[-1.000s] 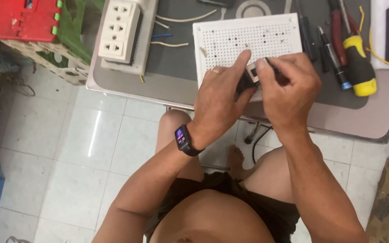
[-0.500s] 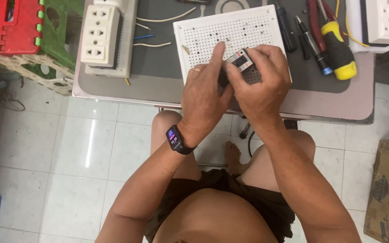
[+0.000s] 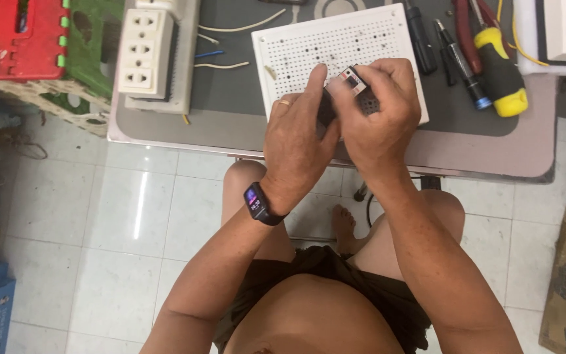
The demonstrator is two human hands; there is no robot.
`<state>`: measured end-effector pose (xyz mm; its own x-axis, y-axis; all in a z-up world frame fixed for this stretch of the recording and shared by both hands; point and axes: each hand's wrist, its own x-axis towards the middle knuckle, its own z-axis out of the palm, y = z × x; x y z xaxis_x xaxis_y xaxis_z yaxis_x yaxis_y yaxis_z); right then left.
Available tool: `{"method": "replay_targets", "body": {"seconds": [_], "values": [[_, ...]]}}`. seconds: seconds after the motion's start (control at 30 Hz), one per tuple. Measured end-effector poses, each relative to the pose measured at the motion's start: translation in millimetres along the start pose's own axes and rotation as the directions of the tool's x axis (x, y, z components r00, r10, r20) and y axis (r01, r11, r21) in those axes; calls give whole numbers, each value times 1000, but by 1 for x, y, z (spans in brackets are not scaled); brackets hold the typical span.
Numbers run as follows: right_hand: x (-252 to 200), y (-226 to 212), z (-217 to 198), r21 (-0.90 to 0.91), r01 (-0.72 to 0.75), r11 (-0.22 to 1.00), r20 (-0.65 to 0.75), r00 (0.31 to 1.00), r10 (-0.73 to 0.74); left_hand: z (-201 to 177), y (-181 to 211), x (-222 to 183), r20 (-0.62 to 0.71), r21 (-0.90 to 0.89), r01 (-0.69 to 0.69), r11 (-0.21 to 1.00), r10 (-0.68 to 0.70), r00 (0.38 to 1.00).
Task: Assembling a small electronic component onto a perforated mounting plate using a screwdriver.
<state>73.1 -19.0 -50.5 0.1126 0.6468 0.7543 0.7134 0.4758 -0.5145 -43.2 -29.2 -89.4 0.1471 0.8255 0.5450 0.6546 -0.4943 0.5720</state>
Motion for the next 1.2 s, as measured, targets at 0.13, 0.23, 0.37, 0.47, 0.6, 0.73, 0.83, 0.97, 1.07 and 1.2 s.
{"method": "replay_targets", "body": {"seconds": [0.13, 0.23, 0.37, 0.47, 0.6, 0.73, 0.83, 0.97, 1.07, 1.2], "values": [[1, -2, 1, 6, -22, 1000, 40, 999, 21, 0, -3, -1, -24, 6, 17, 1000, -17, 1000], [0, 3, 4, 14, -33, 999, 20, 999, 32, -1, -3, -1, -2, -13, 17, 1000, -17, 1000], [-2, 6, 7, -64, 19, 998, -17, 1000, -20, -1, 2, -2, -1, -22, 49, 999, -49, 999], [-1, 2, 3, -82, 72, 994, -24, 997, -74, 0, 2, -2, -23, 12, 5, 1000, -5, 1000], [0, -10, -7, -74, 158, 985, -15, 987, -159, 2, 6, 4, -32, 75, 45, 996, -43, 999], [-4, 2, -18, 17, 176, 984, 73, 981, -177, 1, 9, 3, -62, 30, 57, 998, -55, 997], [4, 3, -20, 71, 61, 996, 83, 994, -66, 2, 13, 2, -45, 72, 57, 996, -54, 998], [14, -8, -24, 244, -162, 956, 61, 987, 152, 1, 20, 6, -43, 118, 49, 992, -45, 998], [11, 2, -19, 198, -204, 959, 34, 979, 202, 4, 21, 8, -46, 158, 60, 986, -53, 998], [-3, 10, -23, 137, 20, 990, 128, 991, -38, 11, 21, 4, -144, 192, 67, 979, -40, 989]]}}
